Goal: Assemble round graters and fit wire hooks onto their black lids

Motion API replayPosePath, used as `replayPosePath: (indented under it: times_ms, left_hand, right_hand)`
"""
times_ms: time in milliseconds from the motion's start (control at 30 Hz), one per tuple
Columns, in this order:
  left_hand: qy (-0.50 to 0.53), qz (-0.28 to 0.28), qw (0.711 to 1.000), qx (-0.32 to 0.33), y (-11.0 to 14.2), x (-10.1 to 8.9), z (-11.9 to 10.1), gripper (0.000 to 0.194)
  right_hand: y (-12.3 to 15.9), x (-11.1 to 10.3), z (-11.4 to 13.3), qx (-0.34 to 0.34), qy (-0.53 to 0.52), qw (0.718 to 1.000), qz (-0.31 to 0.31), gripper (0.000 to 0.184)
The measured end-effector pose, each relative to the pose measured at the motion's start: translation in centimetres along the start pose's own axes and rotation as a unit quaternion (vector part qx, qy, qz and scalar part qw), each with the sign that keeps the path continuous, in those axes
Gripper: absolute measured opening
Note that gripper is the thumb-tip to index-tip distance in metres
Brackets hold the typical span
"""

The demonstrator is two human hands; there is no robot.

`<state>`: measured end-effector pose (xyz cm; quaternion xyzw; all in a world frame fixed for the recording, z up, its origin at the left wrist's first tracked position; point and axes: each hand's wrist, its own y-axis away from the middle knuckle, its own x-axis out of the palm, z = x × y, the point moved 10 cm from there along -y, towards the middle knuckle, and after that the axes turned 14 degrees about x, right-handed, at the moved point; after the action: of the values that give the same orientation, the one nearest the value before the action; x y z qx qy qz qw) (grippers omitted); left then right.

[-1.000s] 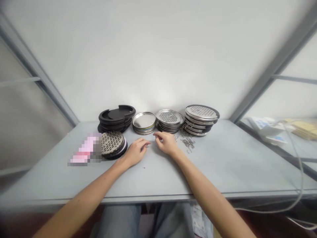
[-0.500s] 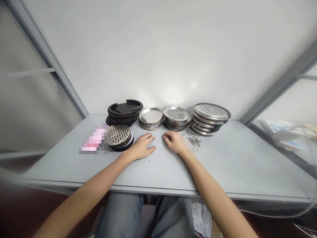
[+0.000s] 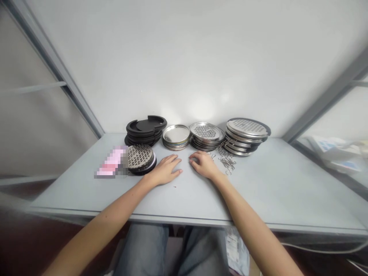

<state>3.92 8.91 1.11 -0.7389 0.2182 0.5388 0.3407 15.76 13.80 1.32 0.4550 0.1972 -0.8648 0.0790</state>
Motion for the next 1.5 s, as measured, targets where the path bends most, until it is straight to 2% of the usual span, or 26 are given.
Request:
replayPosePath:
  times_ms: [233, 700, 1000, 1100, 1167, 1233, 1333, 1367, 1500]
  left_hand:
    - [-0.002, 0.009, 1.0, -0.005, 0.0, 0.1, 0.1, 0.039]
    - [-0.008, 0.023, 1.0, -0.012, 0.0, 0.0, 0.0, 0.042]
    - [0.005, 0.004, 1.0, -0.02, 0.0, 0.2, 0.3, 0.042]
    - [0.022, -0.064, 0.997, -0.035, -0.4, -1.4, 0.7, 0.036]
    - [0.02, -0.125, 0.991, -0.035, -1.2, -3.5, 0.8, 0.029]
    - [0.002, -0.159, 0.986, -0.048, -2.4, -5.7, 1.3, 0.024]
    - [-0.055, -0.122, 0.986, -0.097, -4.9, -7.2, 2.8, 0.025]
    - [-0.079, -0.093, 0.985, -0.12, -5.6, -7.3, 3.5, 0.027]
    - [-0.096, -0.044, 0.985, -0.135, -7.7, -6.9, 4.7, 0.022]
  right_hand:
    - [-0.1, 0.2, -0.5, 0.007, 0.011, 1.0, 0.008, 0.028]
    - [-0.1, 0.1, -0.4, -0.002, -0.001, 1.0, 0.026, 0.025]
    - [-0.4, -0.8, -1.0, 0.024, -0.012, 1.0, -0.014, 0.019]
    - [-0.6, -0.7, -1.5, 0.025, -0.024, 0.999, -0.009, 0.019]
    - [-0.7, -0.7, -1.6, 0.022, -0.028, 0.999, -0.005, 0.019]
    - [-0.8, -0.7, -1.7, 0.02, -0.029, 0.999, -0.001, 0.019]
    - [-0.7, -0.9, -1.5, 0.018, -0.031, 0.999, 0.001, 0.019]
    - [-0.7, -1.0, -1.5, 0.018, -0.033, 0.999, 0.0, 0.018]
    - [-0.6, -1.3, -1.4, 0.022, -0.04, 0.999, 0.002, 0.017]
